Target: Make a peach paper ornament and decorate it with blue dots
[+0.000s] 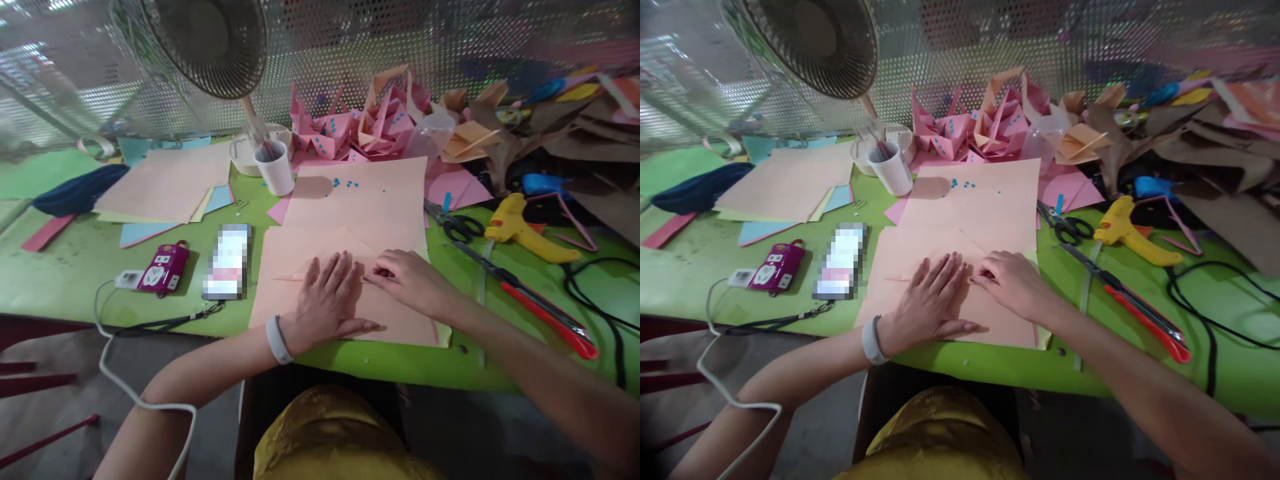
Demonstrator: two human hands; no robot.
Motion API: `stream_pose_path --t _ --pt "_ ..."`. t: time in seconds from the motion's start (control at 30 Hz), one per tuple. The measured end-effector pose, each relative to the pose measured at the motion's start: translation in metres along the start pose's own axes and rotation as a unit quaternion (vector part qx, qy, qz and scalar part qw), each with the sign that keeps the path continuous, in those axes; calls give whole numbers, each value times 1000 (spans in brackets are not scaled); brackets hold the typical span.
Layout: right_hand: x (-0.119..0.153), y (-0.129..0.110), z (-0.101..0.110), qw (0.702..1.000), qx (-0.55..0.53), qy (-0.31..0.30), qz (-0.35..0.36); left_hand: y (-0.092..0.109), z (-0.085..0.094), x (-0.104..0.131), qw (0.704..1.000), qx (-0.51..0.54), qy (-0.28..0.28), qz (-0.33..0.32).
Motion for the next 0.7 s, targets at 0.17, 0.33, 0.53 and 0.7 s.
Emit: stream_pose_path --t 0.17,0.33,0.53,0.7 --pt "-1 3 -1 1000 0 -8 -26 0 2 -1 1000 4 -24 9" --pt "-1 4 -1 998 -16 -20 -50 1 2 -2 1000 -3 -23 5" --pt "-2 4 6 997 14 -29 -75 1 7 -2 1000 -4 20 -4" --pt "2 12 16 992 77 -33 -96 2 9 -2 999 -5 32 -20"
Point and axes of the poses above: each hand's wrist, its own x-axis away from the middle knuckle, its own z-axis out of the back of the hand, y = z × x, the point moved 9 cm from there along -x, towards the middle knuckle, and after that the axes turned 12 degrees about -x, right-handed, at the moved point
